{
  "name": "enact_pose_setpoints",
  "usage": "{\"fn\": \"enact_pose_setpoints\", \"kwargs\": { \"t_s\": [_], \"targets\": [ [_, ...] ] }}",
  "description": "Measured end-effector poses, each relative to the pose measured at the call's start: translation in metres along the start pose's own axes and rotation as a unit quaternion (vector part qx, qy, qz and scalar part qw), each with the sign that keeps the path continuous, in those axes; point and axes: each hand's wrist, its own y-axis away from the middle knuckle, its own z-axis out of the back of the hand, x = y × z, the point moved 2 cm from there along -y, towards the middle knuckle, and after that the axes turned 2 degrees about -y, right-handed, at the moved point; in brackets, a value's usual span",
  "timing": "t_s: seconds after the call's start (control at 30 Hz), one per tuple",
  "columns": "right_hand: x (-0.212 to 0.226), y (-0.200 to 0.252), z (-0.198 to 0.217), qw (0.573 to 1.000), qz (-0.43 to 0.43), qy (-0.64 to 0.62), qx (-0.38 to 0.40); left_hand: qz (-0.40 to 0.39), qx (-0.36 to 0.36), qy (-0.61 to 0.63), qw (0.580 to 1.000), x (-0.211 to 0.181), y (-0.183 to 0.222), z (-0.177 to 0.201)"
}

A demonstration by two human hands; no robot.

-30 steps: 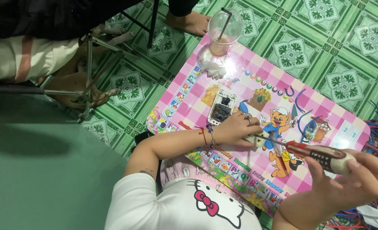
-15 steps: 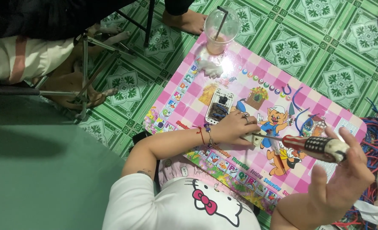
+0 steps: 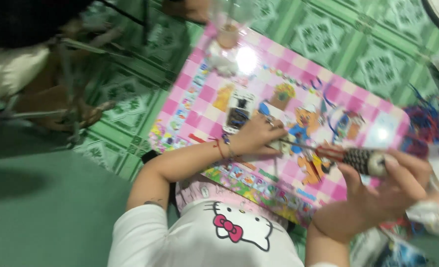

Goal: Using a screwdriver to disassemble and adjust the internal components of a power socket.

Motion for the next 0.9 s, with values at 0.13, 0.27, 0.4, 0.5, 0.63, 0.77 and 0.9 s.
{"fn": "enact_pose_setpoints", "kwargs": {
  "t_s": [0.13,0.27,0.4,0.5,0.63,0.77,0.9],
  "targets": [
    [0.008,-0.017,0.005,0.987,-0.079,-0.116,0.075,0.003,0.001,0.028,1.0,-0.002,-0.004,0.005],
    [-0.022,0.002,0.01,0.99,-0.047,-0.127,0.046,0.031,0.057,0.038,0.997,0.001,-0.003,0.0],
    [-0.006,-0.022,0.001,0.992,-0.03,-0.113,0.05,0.023,0.039,0.041,0.998,0.001,-0.002,0.003],
    [-0.003,-0.025,0.005,0.945,-0.053,-0.293,0.134,0.023,0.05,0.036,0.998,0.002,-0.001,0.001],
    [0.003,-0.026,-0.002,0.985,0.046,-0.144,0.086,0.01,0.03,0.032,0.999,0.002,-0.002,0.002],
    [0.016,-0.022,-0.009,0.98,-0.112,-0.151,0.065,0.01,0.037,0.029,0.999,0.002,-0.002,0.004],
    [-0.01,-0.017,0.003,0.986,-0.005,-0.139,0.093,0.01,0.022,0.027,0.999,-0.002,-0.006,0.009]
  ]
}}
